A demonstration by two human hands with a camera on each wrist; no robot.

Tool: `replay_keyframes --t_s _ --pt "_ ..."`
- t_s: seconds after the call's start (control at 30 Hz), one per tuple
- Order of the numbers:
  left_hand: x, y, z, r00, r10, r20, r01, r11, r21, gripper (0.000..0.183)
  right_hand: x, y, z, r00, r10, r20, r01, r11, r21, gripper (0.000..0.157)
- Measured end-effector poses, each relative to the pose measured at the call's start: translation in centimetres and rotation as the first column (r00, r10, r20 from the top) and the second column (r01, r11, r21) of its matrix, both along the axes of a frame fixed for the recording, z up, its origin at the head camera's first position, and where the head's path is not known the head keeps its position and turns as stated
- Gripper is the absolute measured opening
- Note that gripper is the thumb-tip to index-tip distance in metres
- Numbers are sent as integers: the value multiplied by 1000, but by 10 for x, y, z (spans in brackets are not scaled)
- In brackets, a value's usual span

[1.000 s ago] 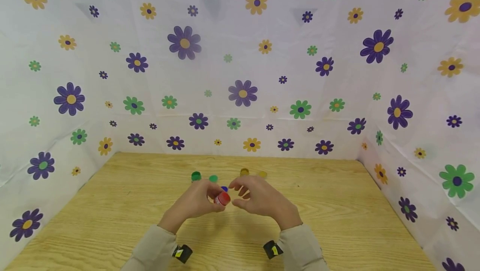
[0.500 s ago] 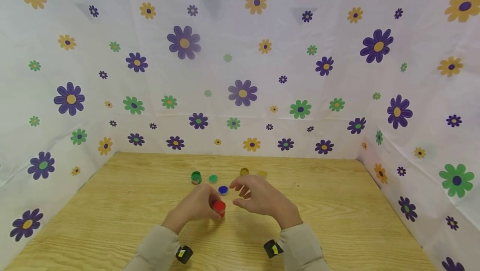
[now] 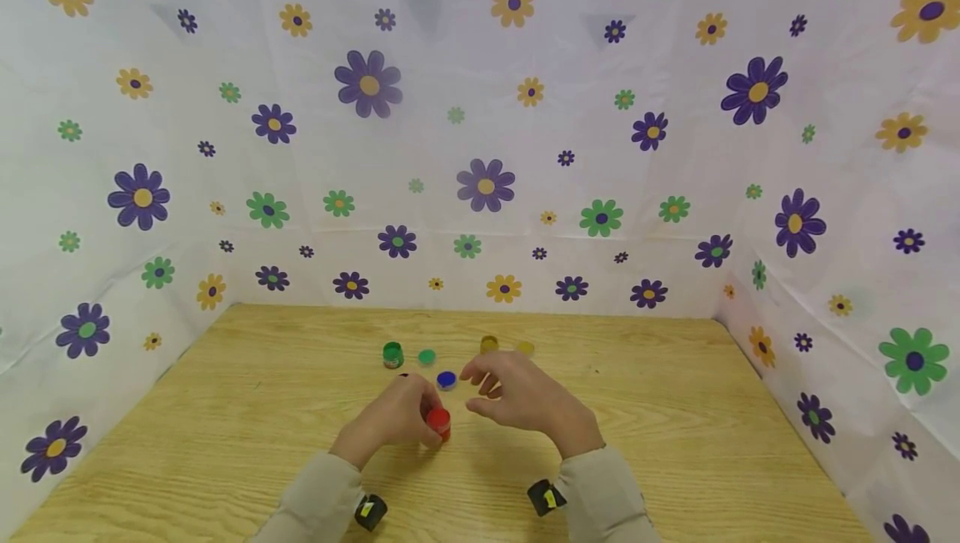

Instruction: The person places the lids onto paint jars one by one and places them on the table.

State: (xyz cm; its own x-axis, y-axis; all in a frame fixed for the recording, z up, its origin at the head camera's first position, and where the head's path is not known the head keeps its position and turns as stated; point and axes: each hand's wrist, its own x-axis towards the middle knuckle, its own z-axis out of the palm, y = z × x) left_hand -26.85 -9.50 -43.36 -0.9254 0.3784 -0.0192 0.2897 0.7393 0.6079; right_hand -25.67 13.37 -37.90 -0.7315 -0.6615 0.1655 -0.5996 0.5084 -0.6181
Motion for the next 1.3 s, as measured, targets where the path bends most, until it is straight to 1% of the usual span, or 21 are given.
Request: replay_keyframes --t_s 0.17,0.33,0.43,0.53,0.67,0.8,0.93,1.0,1.07,1.3 --pt "2 0 -1 1000 18 12 -18 1000 -9 32 -1 0 -1 1000 2 19 -2 1000 1 26" --pt "3 -3 0 1000 12 28 -12 1000 -8 36 -3 2 -2 1000 14 -6 -14 1000 4 26" --pt "1 -8 5 999 8 44 -8 1000 -5 42 -4 4 -1 1000 11 -28 -11 1000 5 25" --pt "0 -15 13 998 20 53 -20 1000 7 47 -4 6 0 999 -7 -35 8 1000 9 24" --pt "-1 -27 25 998 60 33 -61 997 39 44 -5 8 1 999 -27 -43 28 999 21 24" --pt "-3 -40 35 992 124 -3 -123 989 83 39 -6 8 0 999 -32 -43 33 999 28 24" --pt "-6 -50 40 982 188 -29 -185 978 93 38 -7 7 -2 999 -27 -35 28 999 30 23" --pt "-9 -53 39 978 208 -33 -205 975 85 40 -7 7 -3 999 -28 -34 29 999 37 22" --pt "-12 -56 35 974 224 -20 -222 972 74 43 -8 6 -4 999 -27 -29 28 999 38 22" --pt "-29 -62 9 965 260 43 -263 962 72 54 -9 4 -6 1000 -27 -11 27 999 44 21"
